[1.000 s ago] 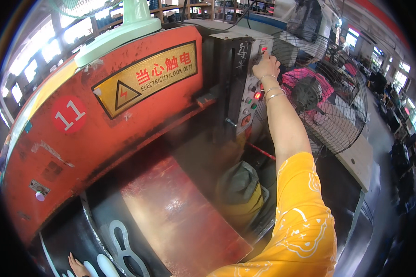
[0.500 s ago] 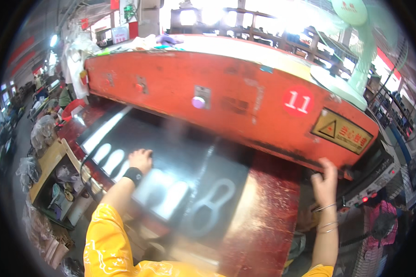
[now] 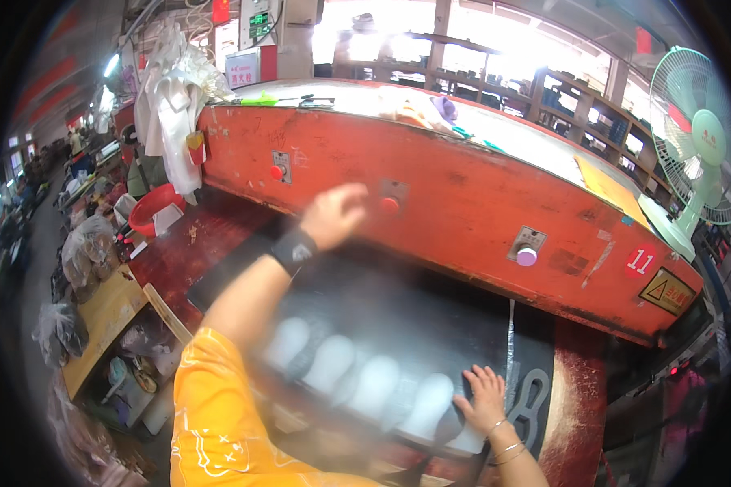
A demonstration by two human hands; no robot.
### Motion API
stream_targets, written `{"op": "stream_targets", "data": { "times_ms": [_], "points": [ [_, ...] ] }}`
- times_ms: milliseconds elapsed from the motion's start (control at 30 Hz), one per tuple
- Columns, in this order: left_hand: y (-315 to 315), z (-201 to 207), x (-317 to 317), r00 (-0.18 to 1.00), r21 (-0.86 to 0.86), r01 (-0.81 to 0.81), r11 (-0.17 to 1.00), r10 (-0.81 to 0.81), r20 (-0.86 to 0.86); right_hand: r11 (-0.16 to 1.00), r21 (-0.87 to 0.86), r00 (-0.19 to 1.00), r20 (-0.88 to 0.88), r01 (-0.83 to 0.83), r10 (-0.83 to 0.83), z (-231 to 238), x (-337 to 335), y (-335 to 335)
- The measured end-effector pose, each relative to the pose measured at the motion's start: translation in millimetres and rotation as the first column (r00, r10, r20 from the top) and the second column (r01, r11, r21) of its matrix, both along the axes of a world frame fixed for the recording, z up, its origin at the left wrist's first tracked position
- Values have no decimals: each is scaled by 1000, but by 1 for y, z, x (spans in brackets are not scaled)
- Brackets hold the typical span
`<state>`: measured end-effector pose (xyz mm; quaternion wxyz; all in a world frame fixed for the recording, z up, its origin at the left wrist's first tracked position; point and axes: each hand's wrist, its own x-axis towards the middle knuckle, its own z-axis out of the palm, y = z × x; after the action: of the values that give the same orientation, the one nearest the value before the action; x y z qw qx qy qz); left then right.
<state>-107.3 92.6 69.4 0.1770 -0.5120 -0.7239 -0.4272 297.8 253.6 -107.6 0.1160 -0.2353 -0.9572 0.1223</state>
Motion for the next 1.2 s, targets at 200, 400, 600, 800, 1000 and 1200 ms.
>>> {"op": "stream_targets", "data": {
  "times_ms": [200, 400, 600, 800, 1000, 1200],
  "points": [
    [-13, 129, -144, 885, 221, -465, 857, 451, 114, 986, 70, 984, -110, 151, -143, -13, -26, -28],
    [49, 176, -187, 736, -138, -647, 750, 662, 144, 974, 59, 963, -176, 218, -205, -6, -30, -35],
    [97, 169, -231, 660, -502, -620, 603, 747, 81, 967, 29, 957, -154, 251, -244, -4, -32, -35],
    [35, 166, -240, 794, 417, 128, 900, -345, 501, 966, 30, 952, -177, 257, -248, 0, -34, -37],
    [-71, 46, -113, 340, 700, 511, 498, -865, 368, 970, 50, 956, -186, 238, -225, -7, -33, -36],
    [-115, -88, -6, -142, 833, 42, 552, -822, 552, 977, 64, 967, -168, 204, -191, -19, -30, -27]
  ]
}}
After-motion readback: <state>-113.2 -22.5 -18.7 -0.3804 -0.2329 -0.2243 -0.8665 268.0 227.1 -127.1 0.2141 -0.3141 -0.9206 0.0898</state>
